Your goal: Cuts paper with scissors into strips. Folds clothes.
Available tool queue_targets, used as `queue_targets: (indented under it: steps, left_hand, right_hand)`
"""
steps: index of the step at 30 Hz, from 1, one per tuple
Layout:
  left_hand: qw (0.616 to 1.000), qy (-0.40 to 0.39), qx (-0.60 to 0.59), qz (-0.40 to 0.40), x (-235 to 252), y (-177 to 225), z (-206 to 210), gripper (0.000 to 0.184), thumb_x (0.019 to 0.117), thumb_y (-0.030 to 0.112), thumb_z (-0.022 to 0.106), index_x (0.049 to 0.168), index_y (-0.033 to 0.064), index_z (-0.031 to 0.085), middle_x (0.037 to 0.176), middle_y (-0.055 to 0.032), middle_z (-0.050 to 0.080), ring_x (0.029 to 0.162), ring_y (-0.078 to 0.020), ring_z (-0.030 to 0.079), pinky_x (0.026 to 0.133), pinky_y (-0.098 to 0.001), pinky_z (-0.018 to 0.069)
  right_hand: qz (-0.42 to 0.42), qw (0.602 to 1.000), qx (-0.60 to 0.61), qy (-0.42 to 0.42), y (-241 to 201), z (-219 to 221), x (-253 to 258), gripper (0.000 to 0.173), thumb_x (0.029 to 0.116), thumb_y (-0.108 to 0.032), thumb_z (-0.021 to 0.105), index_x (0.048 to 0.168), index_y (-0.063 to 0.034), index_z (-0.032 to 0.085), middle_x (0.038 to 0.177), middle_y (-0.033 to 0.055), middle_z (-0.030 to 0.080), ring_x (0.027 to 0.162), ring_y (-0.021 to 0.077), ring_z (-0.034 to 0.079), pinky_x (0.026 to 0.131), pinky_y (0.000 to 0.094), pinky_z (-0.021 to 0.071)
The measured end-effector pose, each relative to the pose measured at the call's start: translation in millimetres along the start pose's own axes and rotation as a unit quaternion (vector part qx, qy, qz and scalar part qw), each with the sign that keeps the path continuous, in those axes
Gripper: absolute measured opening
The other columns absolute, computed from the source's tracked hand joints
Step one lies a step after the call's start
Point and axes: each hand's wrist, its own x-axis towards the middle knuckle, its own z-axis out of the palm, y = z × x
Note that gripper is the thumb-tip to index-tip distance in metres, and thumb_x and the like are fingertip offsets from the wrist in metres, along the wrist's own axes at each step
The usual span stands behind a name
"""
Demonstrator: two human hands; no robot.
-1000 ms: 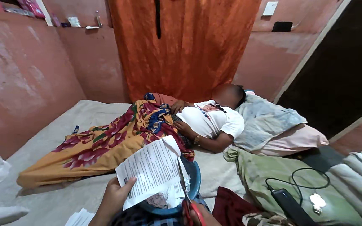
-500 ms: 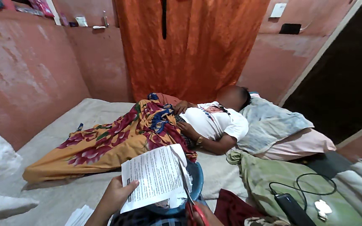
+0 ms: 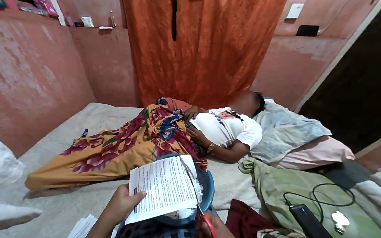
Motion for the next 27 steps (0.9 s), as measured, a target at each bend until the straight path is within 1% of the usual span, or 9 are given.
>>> queue_targets:
  steps: [3,4,5,7,9,13,19,24,27]
  left_hand:
    - [0.999,-0.031,-0.002,-0.011,-1.5,-0.6,-0.5,0.019,0.0898,-0.005,0.064,0.108,0.0007,0.067,0.087,-0.0009,0.076,0.077,-0.008,0.074,0.076,-0.0268,0.0634]
    - [0.999,-0.047,-0.001,-0.012,-1.8,-1.7,-0.2,0.02,0.0899,-0.004,0.064,0.109,0.001,0.067,0.087,-0.001,0.076,0.077,-0.0083,0.074,0.076,-0.0272,0.0635]
    - [0.998,-0.06,0.006,-0.016,-2.1,-2.2,0.3,0.019,0.0903,-0.004,0.064,0.108,0.001,0.067,0.087,-0.0009,0.076,0.077,-0.0084,0.074,0.076,-0.0275,0.0634]
    - [0.996,-0.08,0.026,-0.029,-2.1,-2.8,1.3,0.016,0.0909,-0.001,0.065,0.106,0.0017,0.068,0.085,-0.0002,0.076,0.076,-0.0074,0.074,0.075,-0.0269,0.063]
    - [0.995,-0.089,0.031,-0.037,-1.9,-4.1,2.9,0.015,0.0914,-0.002,0.065,0.106,0.0017,0.069,0.086,-0.0004,0.076,0.076,-0.0073,0.074,0.075,-0.0268,0.0629]
    - [0.995,-0.093,0.017,-0.036,-1.6,-6.7,4.6,0.015,0.0914,-0.003,0.065,0.105,0.0021,0.069,0.085,-0.0006,0.076,0.076,-0.0079,0.074,0.075,-0.027,0.0631]
    - [0.993,-0.09,0.038,-0.061,1.2,-10.1,-1.7,0.016,0.0917,-0.002,0.066,0.107,0.0014,0.069,0.087,-0.0021,0.076,0.076,-0.0093,0.074,0.075,-0.0285,0.0632]
    - [0.993,-0.085,0.033,-0.081,-1.2,-7.5,-4.6,0.017,0.0912,-0.004,0.065,0.107,0.0003,0.068,0.086,-0.003,0.076,0.076,-0.0103,0.074,0.075,-0.0292,0.0633]
    - [0.992,-0.1,0.017,-0.078,-3.1,-6.1,-6.0,0.017,0.0903,-0.005,0.064,0.105,0.0012,0.068,0.085,-0.0025,0.077,0.075,-0.0104,0.074,0.074,-0.0289,0.0635]
  right_hand:
    - [-0.011,1.0,-0.011,-0.01,3.3,-1.4,0.3,0.047,0.0969,-0.046,0.055,0.106,-0.0003,0.059,0.077,-0.0033,0.066,0.066,0.0064,0.065,0.064,0.027,0.0567]
    - [-0.009,1.0,-0.006,-0.011,3.2,-1.3,0.4,0.049,0.0971,-0.048,0.054,0.106,-0.0008,0.058,0.078,-0.0035,0.067,0.067,0.0063,0.065,0.065,0.0267,0.0567]
    - [-0.003,1.0,-0.001,-0.01,2.0,-1.3,0.6,0.047,0.0979,-0.047,0.053,0.105,-0.0013,0.058,0.078,-0.0036,0.067,0.067,0.0063,0.065,0.065,0.0264,0.057]
    - [0.029,1.0,0.01,-0.004,-4.0,-0.3,0.7,0.035,0.1014,-0.036,0.048,0.106,-0.0016,0.058,0.08,-0.0028,0.066,0.069,0.0067,0.065,0.067,0.0259,0.0568]
    - [0.039,0.999,0.016,0.004,-4.0,0.3,0.8,0.032,0.1029,-0.03,0.045,0.106,-0.0012,0.058,0.08,-0.0018,0.066,0.07,0.0077,0.066,0.068,0.0267,0.0575]
    - [0.016,1.0,0.012,0.017,0.1,3.2,-0.3,0.034,0.1036,-0.03,0.041,0.1,-0.001,0.059,0.075,-0.0025,0.065,0.066,0.007,0.065,0.065,0.0274,0.0573]
    - [0.016,0.999,0.033,0.027,-1.1,6.8,0.5,0.027,0.1061,-0.023,0.043,0.093,-0.006,0.059,0.067,-0.0058,0.061,0.056,0.004,0.06,0.056,0.0234,0.0542]
    - [0.031,0.998,0.047,0.02,0.4,7.6,0.1,0.023,0.1052,-0.02,0.044,0.096,-0.0052,0.059,0.068,-0.0058,0.062,0.058,0.0037,0.061,0.057,0.0233,0.0544]
    - [0.026,0.999,0.038,-0.004,1.0,5.1,0.0,0.029,0.1041,-0.028,0.042,0.099,-0.0044,0.058,0.071,-0.0055,0.064,0.062,0.0051,0.063,0.061,0.0254,0.0561]
